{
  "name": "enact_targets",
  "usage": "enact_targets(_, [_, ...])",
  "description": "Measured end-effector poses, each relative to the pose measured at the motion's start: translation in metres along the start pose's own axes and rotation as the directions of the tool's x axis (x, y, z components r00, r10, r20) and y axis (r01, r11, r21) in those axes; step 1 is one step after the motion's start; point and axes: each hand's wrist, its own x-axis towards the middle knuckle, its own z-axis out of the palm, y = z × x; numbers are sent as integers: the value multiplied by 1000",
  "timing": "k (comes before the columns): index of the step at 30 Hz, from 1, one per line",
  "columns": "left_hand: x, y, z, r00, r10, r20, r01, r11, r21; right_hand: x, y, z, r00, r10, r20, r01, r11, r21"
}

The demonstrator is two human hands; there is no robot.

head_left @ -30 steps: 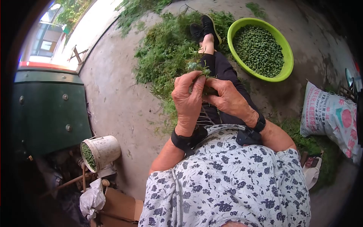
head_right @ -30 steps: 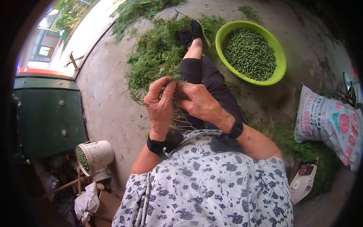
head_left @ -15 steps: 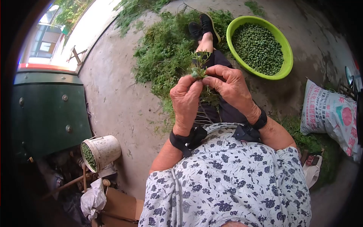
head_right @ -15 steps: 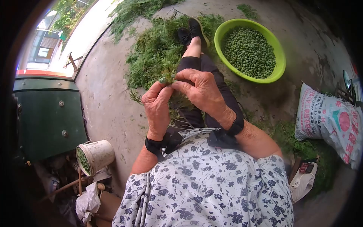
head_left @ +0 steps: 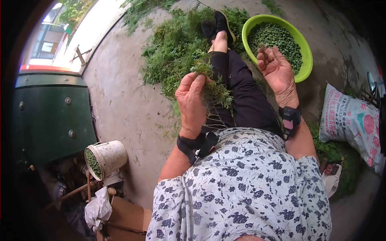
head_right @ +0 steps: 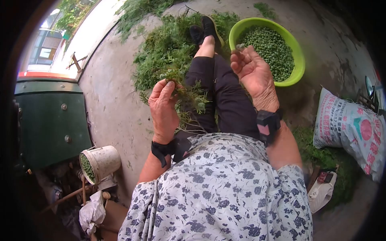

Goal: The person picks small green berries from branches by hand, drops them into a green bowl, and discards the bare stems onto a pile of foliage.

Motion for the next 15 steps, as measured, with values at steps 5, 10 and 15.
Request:
enact_targets(5, [0, 0, 6, 999, 7, -37, -7, 1000, 3, -19, 14, 5, 973, 186, 135, -77, 817, -571])
enact_targets(10, [2, -2, 5, 1000, 20, -2, -20, 999, 27, -43, 54, 18, 888, 365, 280, 12, 591, -807])
enact_targets(15, [1, 6, 5, 993, -2, 118, -12, 992, 123, -41, 51, 24, 937, 290, 195, -20, 601, -799])
